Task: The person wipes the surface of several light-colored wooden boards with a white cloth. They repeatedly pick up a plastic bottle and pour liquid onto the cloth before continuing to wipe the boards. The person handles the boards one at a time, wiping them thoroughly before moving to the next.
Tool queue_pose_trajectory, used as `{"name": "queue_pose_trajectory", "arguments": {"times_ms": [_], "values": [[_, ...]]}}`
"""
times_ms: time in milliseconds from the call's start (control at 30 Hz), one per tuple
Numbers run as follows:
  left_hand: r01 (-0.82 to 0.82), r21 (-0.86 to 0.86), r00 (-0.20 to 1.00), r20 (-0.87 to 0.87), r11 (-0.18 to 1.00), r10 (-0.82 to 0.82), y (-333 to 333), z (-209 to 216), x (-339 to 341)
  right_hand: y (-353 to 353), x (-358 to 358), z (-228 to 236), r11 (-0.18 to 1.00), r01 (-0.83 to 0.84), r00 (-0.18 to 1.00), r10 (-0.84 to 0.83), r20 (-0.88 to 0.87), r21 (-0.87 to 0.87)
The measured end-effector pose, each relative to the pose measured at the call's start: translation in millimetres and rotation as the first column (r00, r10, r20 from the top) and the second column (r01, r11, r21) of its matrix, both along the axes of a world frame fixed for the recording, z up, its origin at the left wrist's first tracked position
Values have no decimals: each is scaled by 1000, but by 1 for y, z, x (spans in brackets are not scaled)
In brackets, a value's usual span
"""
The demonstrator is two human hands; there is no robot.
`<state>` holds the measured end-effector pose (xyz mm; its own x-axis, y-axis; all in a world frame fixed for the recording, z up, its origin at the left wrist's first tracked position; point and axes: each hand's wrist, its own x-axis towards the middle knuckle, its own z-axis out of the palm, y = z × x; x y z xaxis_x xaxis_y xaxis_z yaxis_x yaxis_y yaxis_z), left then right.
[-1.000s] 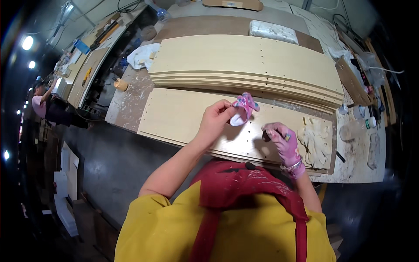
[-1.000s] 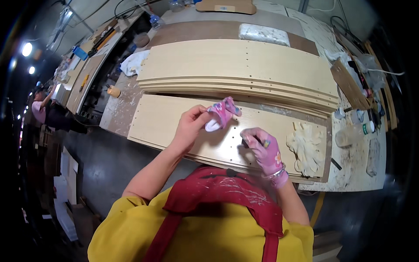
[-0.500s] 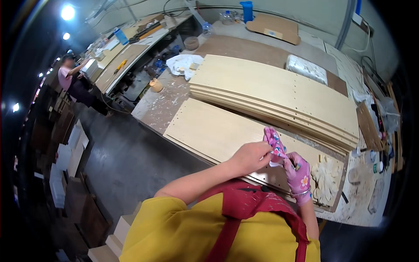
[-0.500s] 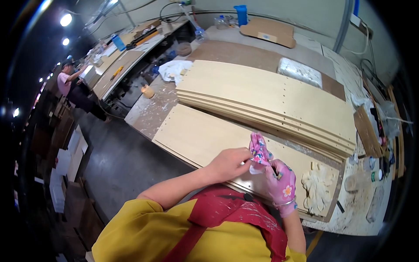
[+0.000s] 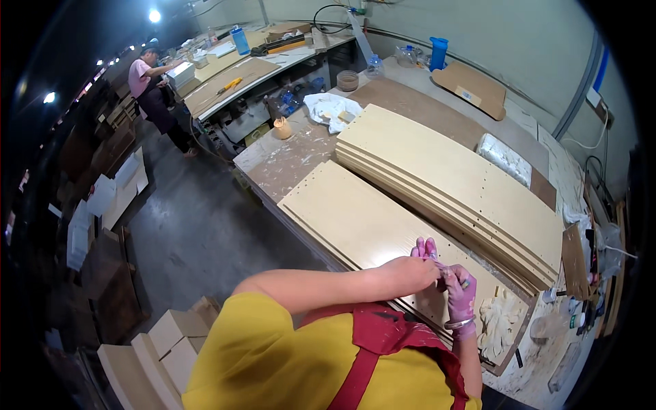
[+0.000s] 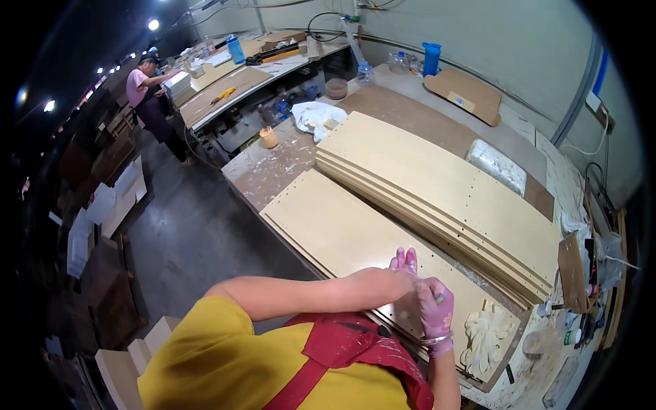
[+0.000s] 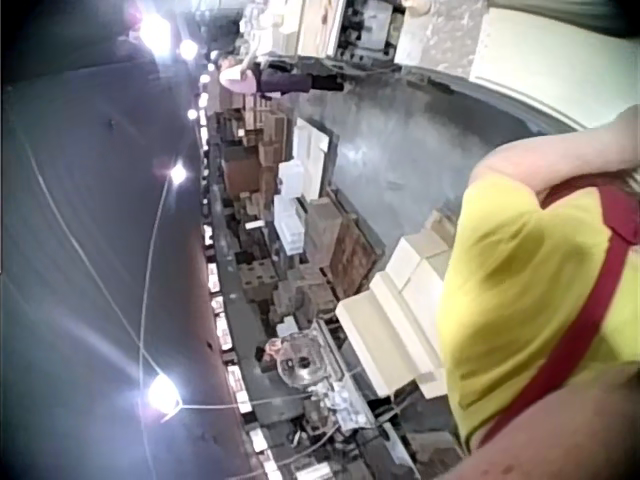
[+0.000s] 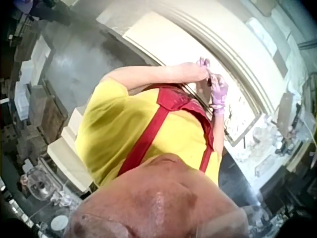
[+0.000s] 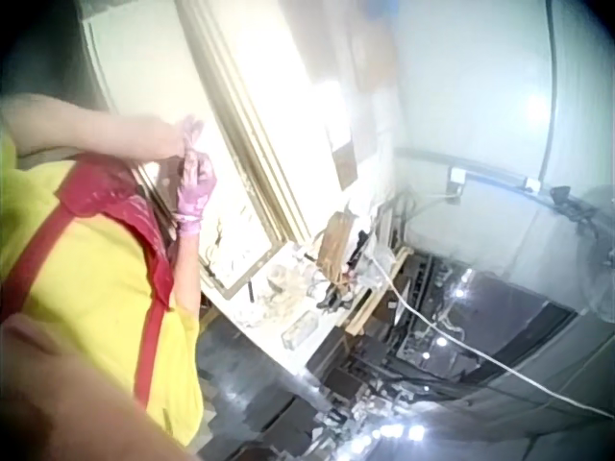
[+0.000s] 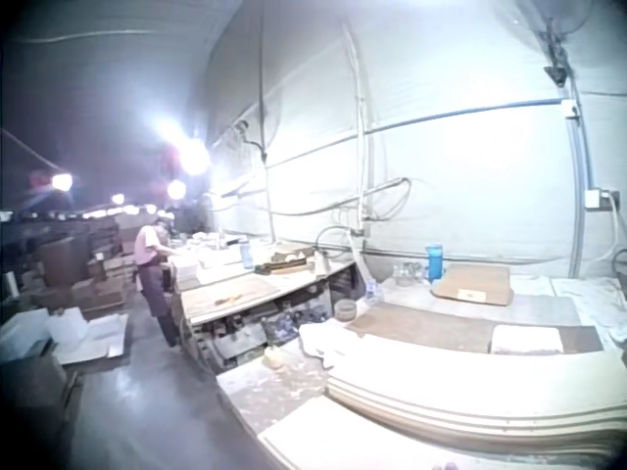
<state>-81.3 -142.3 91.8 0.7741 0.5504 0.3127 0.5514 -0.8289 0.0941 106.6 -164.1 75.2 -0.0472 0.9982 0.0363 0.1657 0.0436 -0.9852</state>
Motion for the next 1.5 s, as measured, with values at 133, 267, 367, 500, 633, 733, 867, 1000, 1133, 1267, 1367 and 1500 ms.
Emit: {"name": "queue_pose_trajectory", "arguments": {"times_ms": [133, 267, 367, 500, 633, 733, 867, 1000, 1133, 1267, 1367, 1500], "values": [[-25, -339, 991, -132, 940, -21, 27, -5, -16, 5, -24, 23, 949, -151, 851, -17, 525, 276], [35, -747, 901, 311, 664, 303, 44, -16, -27, 9, -43, 14, 847, -310, 706, -99, 701, 431], [469, -856, 491, 458, 218, 741, 38, -15, -12, 5, -36, -2, 926, -288, 702, 32, 711, 243], [852, -507, 103, 410, 132, 906, 41, -13, 2, 9, -42, 3, 952, -230, 839, 89, 537, 201], [114, -773, 888, 361, 624, 286, 49, -34, -1, 16, -34, 23, 979, -101, 983, 71, 168, 175], [428, -742, 731, 620, 516, 285, 45, -80, 0, 7, -52, 28, 786, -396, 800, 40, 599, 476], [526, -512, 382, 855, 679, 350, 47, -78, 8, 0, -50, 11, 792, -571, 572, 194, 797, 217], [634, -772, 590, 517, 40, 620, 57, -43, -4, 5, -37, 15, 838, -507, 592, 166, 789, 204], [904, -427, 181, 422, 19, 888, 50, 15, -19, 16, -43, 29, 800, -545, 616, 177, 767, 252], [945, -307, 38, 439, 110, 898, 54, 50, -36, 21, -60, 71, 796, -533, 672, 193, 715, 286], [986, -165, 41, 384, 25, 922, 55, 48, -18, 16, -63, 68, 807, -516, 741, 251, 623, 288], [846, -515, 234, 593, 140, 770, 81, -2, 3, 14, -69, 65, 833, -457, 824, 263, 501, 313]]}}
